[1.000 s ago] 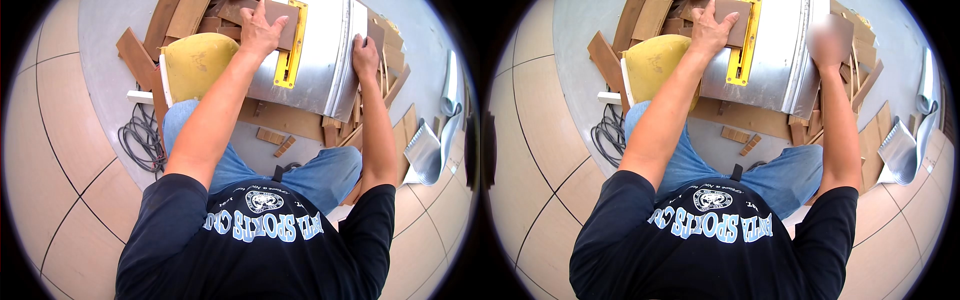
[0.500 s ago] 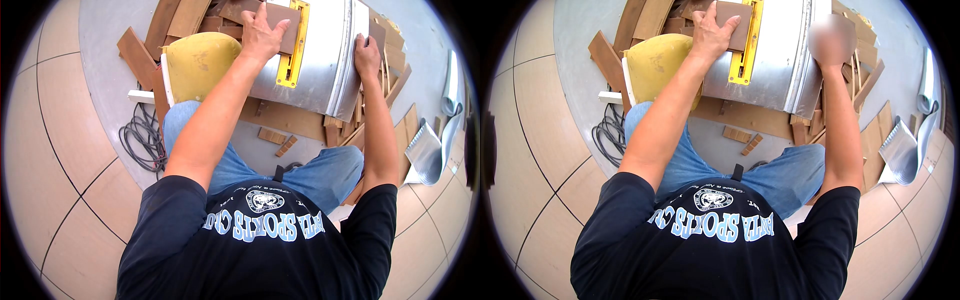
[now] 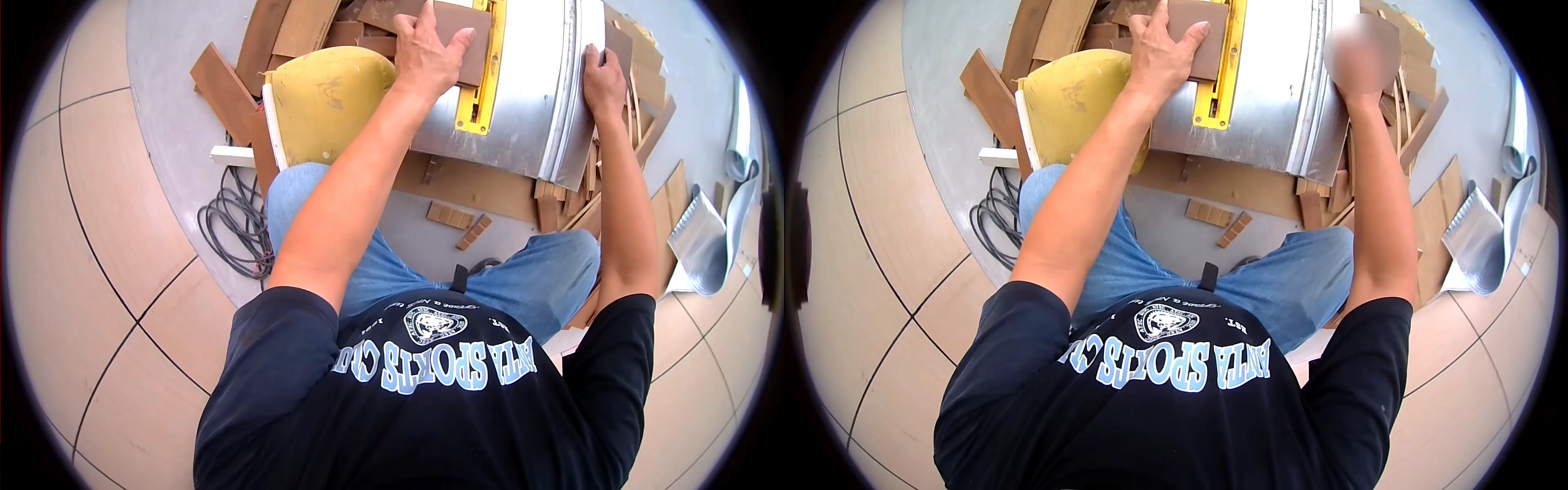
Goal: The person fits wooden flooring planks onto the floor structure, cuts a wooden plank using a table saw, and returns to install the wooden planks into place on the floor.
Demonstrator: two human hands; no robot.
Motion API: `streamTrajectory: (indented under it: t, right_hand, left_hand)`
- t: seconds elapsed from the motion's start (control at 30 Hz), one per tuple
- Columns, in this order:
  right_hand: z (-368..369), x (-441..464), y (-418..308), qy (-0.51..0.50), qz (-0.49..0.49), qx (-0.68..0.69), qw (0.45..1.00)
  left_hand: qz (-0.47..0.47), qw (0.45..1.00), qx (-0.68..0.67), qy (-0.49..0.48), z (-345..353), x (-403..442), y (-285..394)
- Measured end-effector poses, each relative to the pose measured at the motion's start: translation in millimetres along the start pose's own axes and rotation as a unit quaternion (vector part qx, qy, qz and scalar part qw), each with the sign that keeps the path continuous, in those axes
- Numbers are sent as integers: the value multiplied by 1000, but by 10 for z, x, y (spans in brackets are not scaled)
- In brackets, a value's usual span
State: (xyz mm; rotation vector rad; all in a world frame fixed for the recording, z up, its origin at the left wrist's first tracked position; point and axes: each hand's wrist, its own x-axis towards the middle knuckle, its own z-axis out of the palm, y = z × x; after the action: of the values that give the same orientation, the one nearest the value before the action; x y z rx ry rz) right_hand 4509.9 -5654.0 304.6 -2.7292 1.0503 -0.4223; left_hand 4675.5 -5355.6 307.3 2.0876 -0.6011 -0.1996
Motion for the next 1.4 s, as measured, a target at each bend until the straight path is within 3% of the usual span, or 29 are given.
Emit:
streamTrajectory:
  t: [0.1,0.6,0.67,0.8,1.4]
  right_hand:
    - [58,4,35,40,-25,12,999]
    - [-31,-13,-74,3,3,-3,1000]
    - [-34,12,-104,-31,118,31,992]
    - [-39,-27,-94,14,12,-5,1000]
    - [-26,5,-73,24,3,-12,1000]
  left_hand:
    - [8,1000,4,2,-4,-9,-12]
    - [10,1000,20,-2,-45,-77,1]
    - [5,1000,19,-4,-46,-80,-1]
    - [11,999,38,6,-81,-115,62]
    - [1,1000,14,-25,-71,-152,18]
